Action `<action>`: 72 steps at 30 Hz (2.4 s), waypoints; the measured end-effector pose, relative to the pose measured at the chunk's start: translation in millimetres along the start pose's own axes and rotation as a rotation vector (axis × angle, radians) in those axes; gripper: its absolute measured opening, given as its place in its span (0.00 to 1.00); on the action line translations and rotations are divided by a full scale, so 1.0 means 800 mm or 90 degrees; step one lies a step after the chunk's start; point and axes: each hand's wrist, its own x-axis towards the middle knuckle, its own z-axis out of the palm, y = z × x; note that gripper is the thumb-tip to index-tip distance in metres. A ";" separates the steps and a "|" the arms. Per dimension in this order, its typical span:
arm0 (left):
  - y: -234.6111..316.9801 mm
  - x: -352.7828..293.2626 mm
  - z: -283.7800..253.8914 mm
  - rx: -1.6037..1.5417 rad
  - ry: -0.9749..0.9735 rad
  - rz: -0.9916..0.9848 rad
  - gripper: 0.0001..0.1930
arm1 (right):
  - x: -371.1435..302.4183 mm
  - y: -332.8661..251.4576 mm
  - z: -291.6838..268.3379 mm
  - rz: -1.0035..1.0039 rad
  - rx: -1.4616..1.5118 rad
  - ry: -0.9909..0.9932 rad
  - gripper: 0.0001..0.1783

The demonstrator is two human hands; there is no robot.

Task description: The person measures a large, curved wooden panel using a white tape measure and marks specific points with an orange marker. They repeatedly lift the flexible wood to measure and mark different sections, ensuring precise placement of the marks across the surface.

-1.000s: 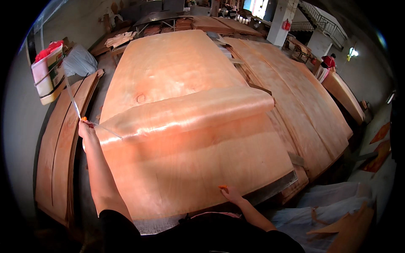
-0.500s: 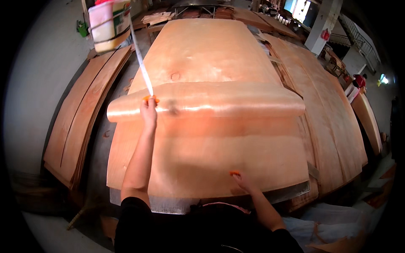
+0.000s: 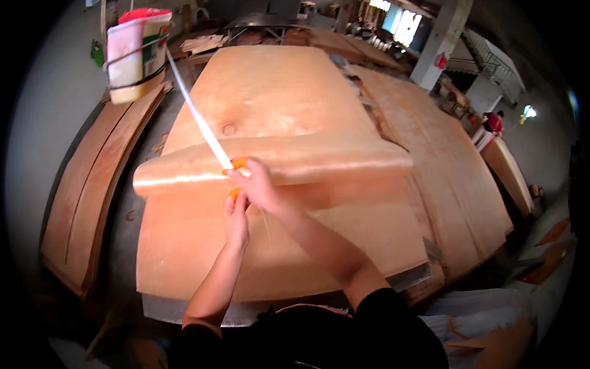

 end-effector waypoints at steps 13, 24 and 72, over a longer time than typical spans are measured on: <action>0.098 0.070 -0.029 -0.024 -0.081 0.082 0.16 | -0.023 -0.052 -0.004 -0.050 -0.153 -0.086 0.06; 0.104 0.046 -0.006 -0.205 -0.042 0.111 0.14 | -0.063 -0.025 0.004 0.175 0.310 -0.024 0.08; -0.117 -0.280 -0.242 0.386 -0.147 -0.273 0.08 | -0.345 0.156 0.014 0.762 0.081 -0.440 0.20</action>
